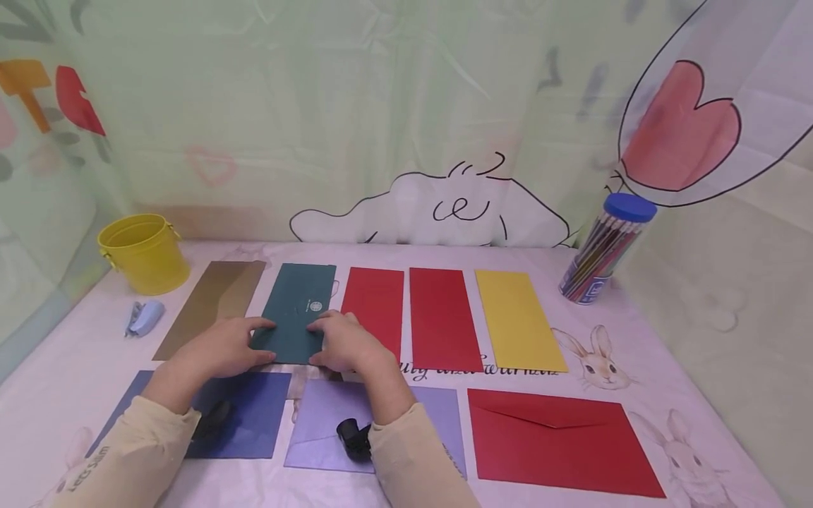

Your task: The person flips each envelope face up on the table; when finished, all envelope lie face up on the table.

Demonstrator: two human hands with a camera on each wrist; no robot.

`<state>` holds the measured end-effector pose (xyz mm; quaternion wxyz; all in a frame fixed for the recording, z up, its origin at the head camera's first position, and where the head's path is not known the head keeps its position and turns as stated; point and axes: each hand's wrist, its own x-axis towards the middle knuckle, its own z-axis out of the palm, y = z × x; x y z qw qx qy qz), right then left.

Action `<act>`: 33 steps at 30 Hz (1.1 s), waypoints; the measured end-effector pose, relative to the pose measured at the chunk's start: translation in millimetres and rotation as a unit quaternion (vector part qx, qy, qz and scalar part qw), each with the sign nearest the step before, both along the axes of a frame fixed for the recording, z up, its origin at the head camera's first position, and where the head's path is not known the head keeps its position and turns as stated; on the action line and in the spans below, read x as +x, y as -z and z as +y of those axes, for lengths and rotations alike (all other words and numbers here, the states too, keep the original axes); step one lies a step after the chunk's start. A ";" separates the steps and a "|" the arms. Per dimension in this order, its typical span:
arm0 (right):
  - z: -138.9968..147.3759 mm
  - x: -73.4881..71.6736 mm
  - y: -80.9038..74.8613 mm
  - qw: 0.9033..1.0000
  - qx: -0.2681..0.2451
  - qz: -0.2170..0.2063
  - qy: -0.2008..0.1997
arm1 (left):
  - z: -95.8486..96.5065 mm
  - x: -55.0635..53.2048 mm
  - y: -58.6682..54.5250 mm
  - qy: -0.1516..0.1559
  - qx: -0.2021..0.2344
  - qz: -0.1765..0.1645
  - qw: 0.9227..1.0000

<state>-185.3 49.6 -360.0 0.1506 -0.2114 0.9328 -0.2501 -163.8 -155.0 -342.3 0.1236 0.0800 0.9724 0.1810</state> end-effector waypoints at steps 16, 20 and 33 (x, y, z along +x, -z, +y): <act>-4.0 0.7 -1.1 1.000 0.022 0.007 0.000 | -1.6 1.1 1.6 0.010 -0.026 0.016 0.999; -5.7 0.6 -1.5 0.999 0.030 0.011 -0.004 | -2.9 -0.6 5.8 0.003 -0.024 0.025 0.999; 0.5 3.9 -11.4 1.000 -0.019 0.008 -0.004 | 4.0 -1.2 9.0 0.021 0.002 0.078 0.997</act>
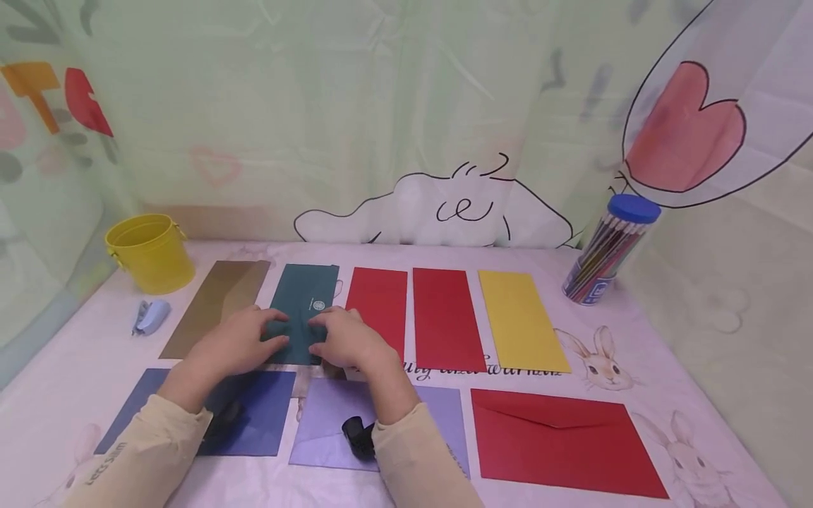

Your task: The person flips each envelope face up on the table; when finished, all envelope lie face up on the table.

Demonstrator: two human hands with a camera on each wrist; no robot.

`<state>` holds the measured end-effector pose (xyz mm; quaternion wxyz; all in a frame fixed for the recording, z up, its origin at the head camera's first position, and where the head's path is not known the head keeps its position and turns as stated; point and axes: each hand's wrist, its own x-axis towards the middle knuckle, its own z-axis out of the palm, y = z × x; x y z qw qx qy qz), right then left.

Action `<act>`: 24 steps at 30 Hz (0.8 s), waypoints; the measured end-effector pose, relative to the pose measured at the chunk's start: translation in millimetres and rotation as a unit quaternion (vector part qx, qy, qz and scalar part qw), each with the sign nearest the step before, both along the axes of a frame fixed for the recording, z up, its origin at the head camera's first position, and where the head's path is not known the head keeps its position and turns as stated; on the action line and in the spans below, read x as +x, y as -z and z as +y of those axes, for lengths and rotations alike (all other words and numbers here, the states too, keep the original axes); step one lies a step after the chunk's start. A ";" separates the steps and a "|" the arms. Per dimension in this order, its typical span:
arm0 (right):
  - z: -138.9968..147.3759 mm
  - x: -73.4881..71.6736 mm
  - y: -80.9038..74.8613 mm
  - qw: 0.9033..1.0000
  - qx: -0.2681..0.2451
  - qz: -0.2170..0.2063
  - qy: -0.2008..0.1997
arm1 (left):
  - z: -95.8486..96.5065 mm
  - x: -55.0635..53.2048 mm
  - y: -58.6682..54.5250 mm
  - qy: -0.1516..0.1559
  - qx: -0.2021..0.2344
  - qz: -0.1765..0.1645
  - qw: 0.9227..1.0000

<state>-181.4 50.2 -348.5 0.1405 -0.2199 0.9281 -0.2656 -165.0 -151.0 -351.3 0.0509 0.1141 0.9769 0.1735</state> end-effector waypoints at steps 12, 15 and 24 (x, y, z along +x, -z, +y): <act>63.0 13.2 -36.8 0.999 0.008 0.004 0.052 | 41.5 9.2 -9.4 0.071 0.137 0.033 0.988; 81.2 14.1 -34.1 0.997 0.022 -0.002 0.068 | 56.1 7.5 -8.4 0.078 0.149 0.013 0.986; 109.3 13.2 -12.3 0.997 0.036 -0.014 0.073 | 91.2 1.3 1.1 0.120 0.143 -0.018 0.982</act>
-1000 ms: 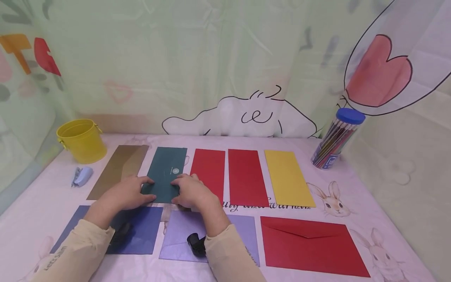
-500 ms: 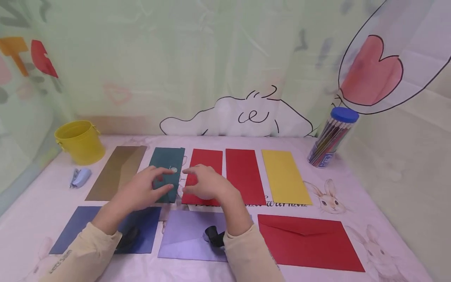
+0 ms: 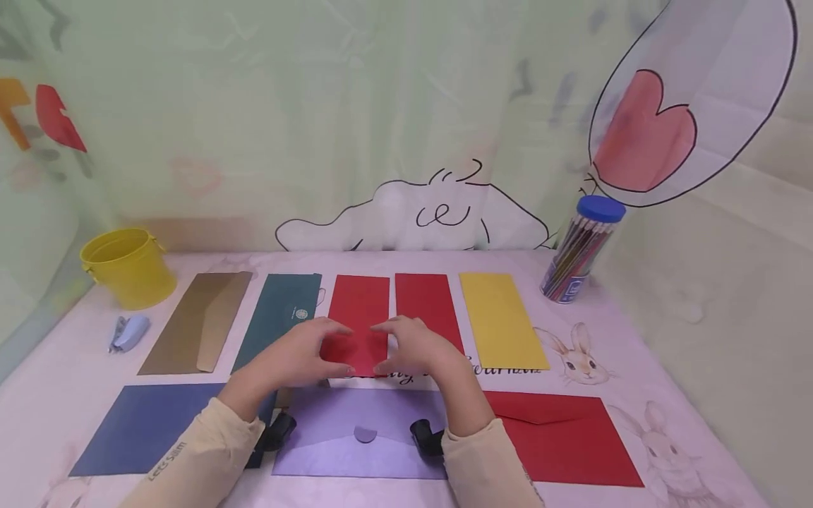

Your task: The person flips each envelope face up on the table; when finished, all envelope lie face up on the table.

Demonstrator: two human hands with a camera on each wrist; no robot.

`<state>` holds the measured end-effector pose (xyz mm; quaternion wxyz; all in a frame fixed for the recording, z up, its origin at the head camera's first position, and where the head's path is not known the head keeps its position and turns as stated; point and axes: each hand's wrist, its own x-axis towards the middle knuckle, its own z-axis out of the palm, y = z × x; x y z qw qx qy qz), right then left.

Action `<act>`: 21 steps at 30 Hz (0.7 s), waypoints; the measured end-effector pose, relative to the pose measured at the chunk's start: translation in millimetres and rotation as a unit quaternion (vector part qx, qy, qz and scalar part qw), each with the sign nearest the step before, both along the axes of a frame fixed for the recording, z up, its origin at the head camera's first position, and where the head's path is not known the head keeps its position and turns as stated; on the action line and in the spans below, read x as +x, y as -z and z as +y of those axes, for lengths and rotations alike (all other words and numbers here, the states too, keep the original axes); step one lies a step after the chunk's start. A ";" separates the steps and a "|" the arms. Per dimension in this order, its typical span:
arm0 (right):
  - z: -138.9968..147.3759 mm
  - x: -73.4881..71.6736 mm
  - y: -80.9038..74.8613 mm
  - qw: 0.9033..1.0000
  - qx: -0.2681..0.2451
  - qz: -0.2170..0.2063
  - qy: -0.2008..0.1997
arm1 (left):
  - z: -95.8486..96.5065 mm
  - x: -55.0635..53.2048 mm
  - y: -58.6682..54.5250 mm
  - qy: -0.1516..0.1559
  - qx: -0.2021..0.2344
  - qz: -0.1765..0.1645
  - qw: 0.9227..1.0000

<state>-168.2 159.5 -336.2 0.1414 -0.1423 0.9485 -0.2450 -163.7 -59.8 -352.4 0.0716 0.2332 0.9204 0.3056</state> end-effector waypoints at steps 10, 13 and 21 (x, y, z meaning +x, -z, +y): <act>3.1 0.5 9.0 0.999 0.045 -0.001 0.004 | 9.4 1.7 14.8 0.032 -0.088 0.055 0.994; 3.5 0.3 8.9 0.999 0.046 -0.002 0.002 | 10.2 1.3 17.0 0.032 -0.106 0.069 0.991; 3.6 -1.0 9.1 0.999 0.044 -0.013 0.005 | 11.7 3.4 17.5 0.030 -0.144 0.097 0.984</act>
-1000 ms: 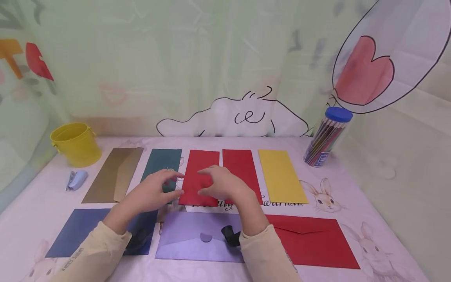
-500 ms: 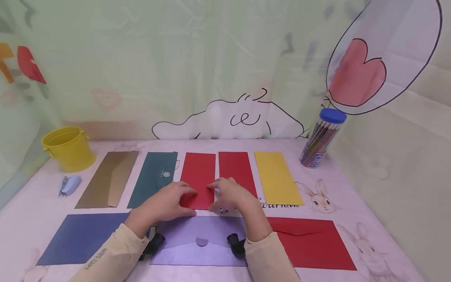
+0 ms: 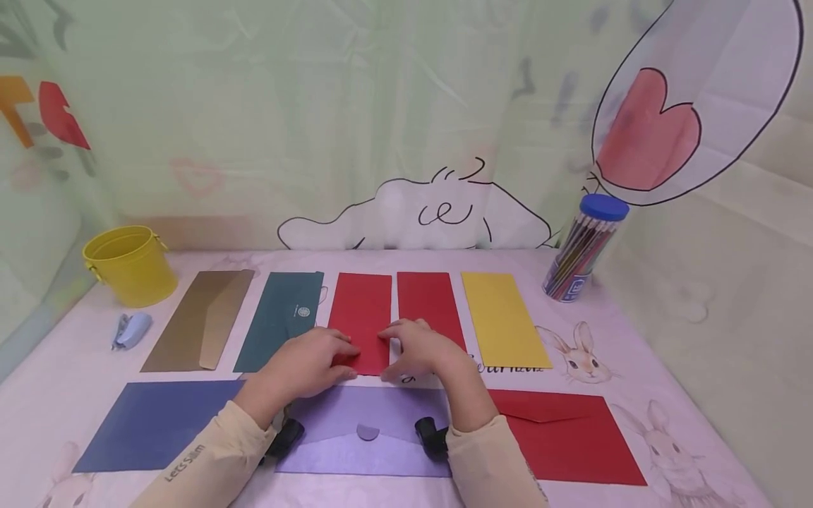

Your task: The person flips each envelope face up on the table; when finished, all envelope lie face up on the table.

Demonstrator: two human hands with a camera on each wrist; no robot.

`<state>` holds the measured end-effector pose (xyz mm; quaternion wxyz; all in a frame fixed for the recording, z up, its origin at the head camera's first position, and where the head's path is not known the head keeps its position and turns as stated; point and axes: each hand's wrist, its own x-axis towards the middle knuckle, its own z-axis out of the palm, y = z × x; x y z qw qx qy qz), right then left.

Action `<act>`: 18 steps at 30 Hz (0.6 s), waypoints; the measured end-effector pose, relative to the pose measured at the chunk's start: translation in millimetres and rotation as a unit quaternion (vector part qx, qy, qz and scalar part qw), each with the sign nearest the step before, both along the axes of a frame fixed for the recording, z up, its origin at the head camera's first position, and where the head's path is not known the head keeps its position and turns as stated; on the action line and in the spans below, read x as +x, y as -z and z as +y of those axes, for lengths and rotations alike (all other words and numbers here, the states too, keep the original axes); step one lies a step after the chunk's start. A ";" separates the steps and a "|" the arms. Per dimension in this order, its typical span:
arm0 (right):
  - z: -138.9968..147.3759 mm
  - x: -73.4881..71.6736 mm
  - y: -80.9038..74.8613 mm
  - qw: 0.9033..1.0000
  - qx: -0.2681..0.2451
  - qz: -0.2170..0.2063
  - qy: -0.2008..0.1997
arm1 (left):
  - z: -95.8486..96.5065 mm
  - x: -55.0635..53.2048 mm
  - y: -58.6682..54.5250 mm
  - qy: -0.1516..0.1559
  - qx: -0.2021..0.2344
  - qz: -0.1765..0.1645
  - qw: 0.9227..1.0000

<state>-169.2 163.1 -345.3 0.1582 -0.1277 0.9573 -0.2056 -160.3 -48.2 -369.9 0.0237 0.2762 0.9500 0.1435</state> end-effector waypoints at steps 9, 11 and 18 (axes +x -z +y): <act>10.2 -1.3 -1.4 0.998 -0.060 0.002 0.005 | 5.0 1.4 -5.1 0.027 0.016 0.016 0.999; 12.4 -2.8 -1.8 0.996 -0.091 0.010 0.018 | 6.9 1.3 -7.0 0.026 0.016 0.052 0.998; 3.4 -3.4 -3.0 0.989 -0.144 0.012 0.025 | 10.8 8.5 -16.8 -0.004 0.033 0.248 0.968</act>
